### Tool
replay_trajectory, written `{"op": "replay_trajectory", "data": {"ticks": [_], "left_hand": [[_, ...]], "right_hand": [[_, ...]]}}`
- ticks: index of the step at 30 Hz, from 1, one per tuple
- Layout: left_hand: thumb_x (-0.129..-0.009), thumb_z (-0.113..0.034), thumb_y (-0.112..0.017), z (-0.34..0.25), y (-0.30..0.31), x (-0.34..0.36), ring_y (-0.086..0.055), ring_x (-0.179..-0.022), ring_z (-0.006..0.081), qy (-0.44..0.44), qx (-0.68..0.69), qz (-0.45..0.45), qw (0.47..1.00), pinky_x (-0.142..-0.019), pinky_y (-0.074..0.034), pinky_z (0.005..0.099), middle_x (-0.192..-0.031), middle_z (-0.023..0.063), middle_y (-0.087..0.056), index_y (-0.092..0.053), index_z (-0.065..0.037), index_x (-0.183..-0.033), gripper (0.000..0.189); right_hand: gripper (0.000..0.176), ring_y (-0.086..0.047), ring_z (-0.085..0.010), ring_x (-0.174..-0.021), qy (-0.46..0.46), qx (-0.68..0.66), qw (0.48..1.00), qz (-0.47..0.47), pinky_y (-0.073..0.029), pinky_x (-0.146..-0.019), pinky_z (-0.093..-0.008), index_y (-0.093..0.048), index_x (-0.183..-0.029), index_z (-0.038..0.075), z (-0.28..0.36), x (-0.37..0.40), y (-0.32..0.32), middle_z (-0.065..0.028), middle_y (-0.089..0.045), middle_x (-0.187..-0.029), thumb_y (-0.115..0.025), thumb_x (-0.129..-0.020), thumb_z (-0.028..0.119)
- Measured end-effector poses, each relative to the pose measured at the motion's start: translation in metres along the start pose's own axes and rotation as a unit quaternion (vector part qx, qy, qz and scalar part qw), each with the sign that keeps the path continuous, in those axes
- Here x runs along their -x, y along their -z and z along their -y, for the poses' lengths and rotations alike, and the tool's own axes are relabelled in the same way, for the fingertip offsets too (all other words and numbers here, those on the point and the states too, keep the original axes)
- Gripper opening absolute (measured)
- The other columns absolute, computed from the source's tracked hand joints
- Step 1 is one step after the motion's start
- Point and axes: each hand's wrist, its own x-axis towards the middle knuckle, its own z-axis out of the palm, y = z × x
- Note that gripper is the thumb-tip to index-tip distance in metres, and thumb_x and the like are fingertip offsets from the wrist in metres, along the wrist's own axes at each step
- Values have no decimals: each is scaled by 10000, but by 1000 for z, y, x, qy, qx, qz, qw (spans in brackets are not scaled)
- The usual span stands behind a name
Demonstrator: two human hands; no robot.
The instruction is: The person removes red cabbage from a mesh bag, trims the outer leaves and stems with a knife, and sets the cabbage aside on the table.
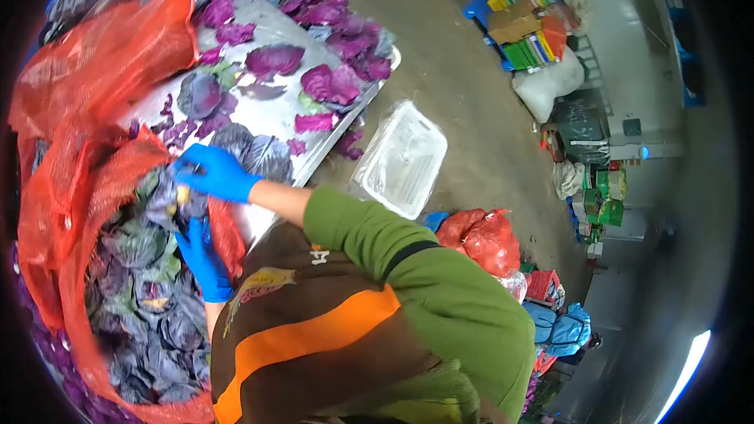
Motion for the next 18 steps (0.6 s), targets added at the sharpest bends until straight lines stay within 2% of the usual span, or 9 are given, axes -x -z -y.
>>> {"op": "replay_trajectory", "data": {"ticks": [3,4,5,7,8,10,13,15,18], "left_hand": [[-894,-116,-601,20,40,-19,-555,-1041,200,-25,-69,-12,997,-905,-468,332,-1137,86,-560,-355,-28,-1377,549],[-884,-105,-595,33,52,-48,-559,-1015,195,29,114,-21,993,-896,-474,326,-1133,90,-564,-419,-26,-1313,470],[-867,-97,-601,94,96,-75,-561,-1053,236,-169,-205,24,964,-925,-473,353,-1190,103,-568,-452,-26,-1297,461],[-865,-96,-598,99,107,-99,-549,-1114,275,35,252,0,967,-977,-450,397,-1271,112,-554,-465,-39,-1311,469],[-865,-96,-598,88,98,-104,-549,-1114,275,34,249,6,968,-977,-450,397,-1271,112,-554,-465,-39,-1311,469],[-866,-92,-605,59,80,-80,-508,-1196,282,-177,-295,127,930,-1023,-415,412,-1339,124,-519,-440,-35,-1354,518],[-830,-92,-663,82,83,-92,-408,-1275,222,-28,50,68,996,-1039,-389,371,-1451,109,-369,-311,-11,-1431,701],[-830,-43,-634,86,77,-102,-480,-1198,240,-106,205,-18,973,-1030,-391,386,-1330,118,-465,-306,-19,-1424,679],[-753,-106,-769,-9,31,-51,-439,-1138,200,-165,-186,38,968,-990,-368,342,-1269,82,-442,-443,-44,-1285,627]], "right_hand": [[360,-629,-137,-810,-167,-7,985,35,-507,-699,-312,-671,-1016,42,-25,0,17,-71,-659,-880,-690,-841,356],[354,-622,-165,-758,-351,-10,927,134,-494,-684,-315,-675,-985,39,-28,3,14,-80,-650,-823,-695,-839,361],[354,-622,-165,-758,-350,-17,927,133,-494,-684,-315,-675,-985,39,-57,12,4,-80,-650,-823,-695,-839,361],[380,-607,-147,-715,-63,114,989,72,-486,-653,-304,-674,-993,37,-123,22,-20,-82,-632,-809,-688,-849,389],[391,-596,-120,-698,-98,85,989,71,-487,-620,-291,-678,-1024,56,-94,21,-14,-72,-626,-807,-683,-855,408],[401,-587,-114,-696,-181,5,982,61,-486,-616,-284,-675,-1050,70,-75,23,-13,-52,-619,-807,-683,-853,419],[438,-553,-95,-652,-296,-129,945,55,-476,-592,-258,-657,-1115,91,-50,17,-3,6,-589,-789,-667,-862,448],[462,-527,-78,-622,-311,-125,939,74,-468,-575,-239,-641,-1150,93,-36,17,7,23,-563,-771,-649,-872,463],[335,-534,-120,-512,-379,-298,872,81,-454,-497,-262,-653,-1030,101,-72,28,21,-24,-575,-667,-630,-889,403]]}}
